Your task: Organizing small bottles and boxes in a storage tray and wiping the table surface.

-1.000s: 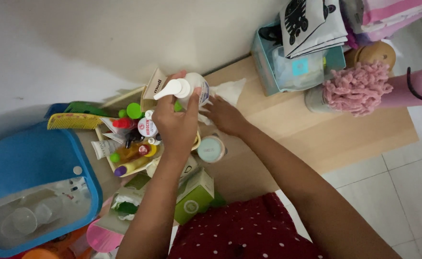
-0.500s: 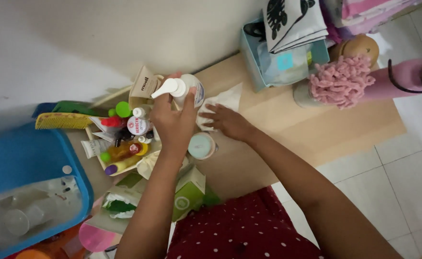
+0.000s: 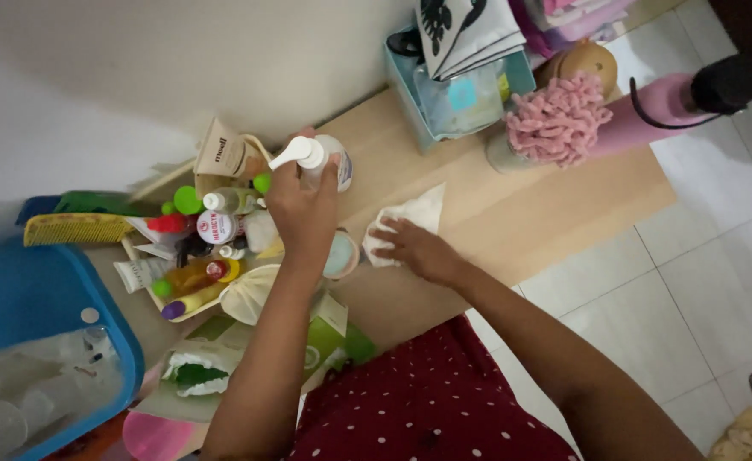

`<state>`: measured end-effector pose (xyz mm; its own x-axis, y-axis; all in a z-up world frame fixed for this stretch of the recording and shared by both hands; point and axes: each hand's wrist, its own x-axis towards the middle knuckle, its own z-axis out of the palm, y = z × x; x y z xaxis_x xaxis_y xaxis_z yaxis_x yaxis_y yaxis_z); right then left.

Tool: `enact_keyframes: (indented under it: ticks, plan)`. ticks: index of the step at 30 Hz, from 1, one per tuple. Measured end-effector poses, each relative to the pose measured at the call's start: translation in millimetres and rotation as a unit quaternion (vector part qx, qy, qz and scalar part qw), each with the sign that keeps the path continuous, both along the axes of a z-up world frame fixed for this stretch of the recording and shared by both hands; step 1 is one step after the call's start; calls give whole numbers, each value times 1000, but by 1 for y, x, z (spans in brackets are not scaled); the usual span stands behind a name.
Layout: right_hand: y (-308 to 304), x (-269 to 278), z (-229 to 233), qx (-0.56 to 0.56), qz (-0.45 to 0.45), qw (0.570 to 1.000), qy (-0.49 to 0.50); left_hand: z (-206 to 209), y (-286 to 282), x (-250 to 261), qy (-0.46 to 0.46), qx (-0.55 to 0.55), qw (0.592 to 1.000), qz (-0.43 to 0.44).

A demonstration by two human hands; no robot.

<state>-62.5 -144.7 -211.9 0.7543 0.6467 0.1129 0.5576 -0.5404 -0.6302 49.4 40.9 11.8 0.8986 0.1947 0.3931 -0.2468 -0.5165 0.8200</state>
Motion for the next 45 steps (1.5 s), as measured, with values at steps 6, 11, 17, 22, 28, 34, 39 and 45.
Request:
enact_keyframes:
  ticks: [6, 11, 17, 22, 28, 34, 39, 45]
  plan:
    - [-1, -53, -3, -5, 15, 1000, -4, -12, -10, -3, -8, 14, 1000, -12]
    - [-17, -92, 3, -39, 11, 999, 1, -18, -18, 5, 22, 33, 999, 8]
    - [-48, -133, 13, -87, -97, 991, -21, -23, -27, 18, -13, 60, 998, 17]
    - [-65, -150, -3, -102, -205, 973, -16, -27, -30, 29, -14, 11, 998, -53]
    - [-87, -148, -3, -122, -278, 952, -47, -27, -46, 40, -25, 61, 997, -46]
    - [-120, -134, -3, -131, -358, 922, -66, -27, -64, 50, -8, 11, 997, -74]
    - [-163, -124, -20, -161, -403, 896, -90, -33, -75, 62, -10, 6, 996, -83]
    - [-229, -107, -47, -173, -465, 862, -107, -35, -84, 70, -9, 8, 995, -96]
